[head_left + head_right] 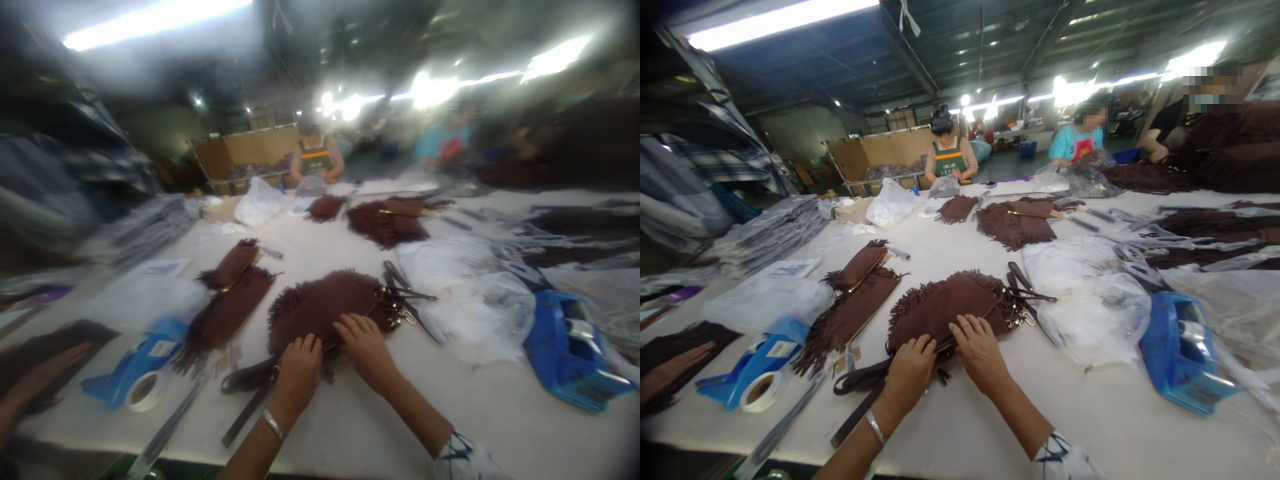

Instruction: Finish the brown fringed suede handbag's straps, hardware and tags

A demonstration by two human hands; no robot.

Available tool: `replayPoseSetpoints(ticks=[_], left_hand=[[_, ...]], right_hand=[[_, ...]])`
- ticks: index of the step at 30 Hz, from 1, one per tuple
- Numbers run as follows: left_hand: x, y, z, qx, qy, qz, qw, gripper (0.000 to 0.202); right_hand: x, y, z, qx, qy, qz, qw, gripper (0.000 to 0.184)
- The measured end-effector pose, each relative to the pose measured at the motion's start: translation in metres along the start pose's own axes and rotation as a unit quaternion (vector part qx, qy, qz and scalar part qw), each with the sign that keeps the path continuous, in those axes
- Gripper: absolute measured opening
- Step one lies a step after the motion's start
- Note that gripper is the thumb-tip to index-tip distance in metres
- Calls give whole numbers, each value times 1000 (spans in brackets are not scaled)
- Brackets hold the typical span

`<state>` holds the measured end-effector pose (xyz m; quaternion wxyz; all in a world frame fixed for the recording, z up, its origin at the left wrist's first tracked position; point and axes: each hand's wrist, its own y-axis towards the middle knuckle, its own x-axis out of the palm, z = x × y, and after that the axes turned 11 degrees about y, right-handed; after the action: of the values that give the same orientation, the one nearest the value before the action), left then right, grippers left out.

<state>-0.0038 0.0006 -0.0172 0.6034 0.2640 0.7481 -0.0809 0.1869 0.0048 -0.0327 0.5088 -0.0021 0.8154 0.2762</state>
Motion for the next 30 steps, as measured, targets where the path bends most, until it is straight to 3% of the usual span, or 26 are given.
replayPoseSetpoints(ticks=[3,7,15,23,30], left_hand=[[-15,17,-21,-6,-12,-27,1000,19],[-26,42,-45,-34,-32,-43,998,18],[7,48,-57,-23,-152,-87,984,41],[1,58,-65,-23,-184,-125,975,30],[11,82,-77,-59,-185,-139,971,24]], right_hand=[[-7,21,2,13,41,-40,998,21],[-12,52,-2,51,34,-62,996,17],[19,65,1,77,52,-92,991,16],[19,69,7,90,85,-78,989,15],[24,69,3,62,126,-85,986,22]])
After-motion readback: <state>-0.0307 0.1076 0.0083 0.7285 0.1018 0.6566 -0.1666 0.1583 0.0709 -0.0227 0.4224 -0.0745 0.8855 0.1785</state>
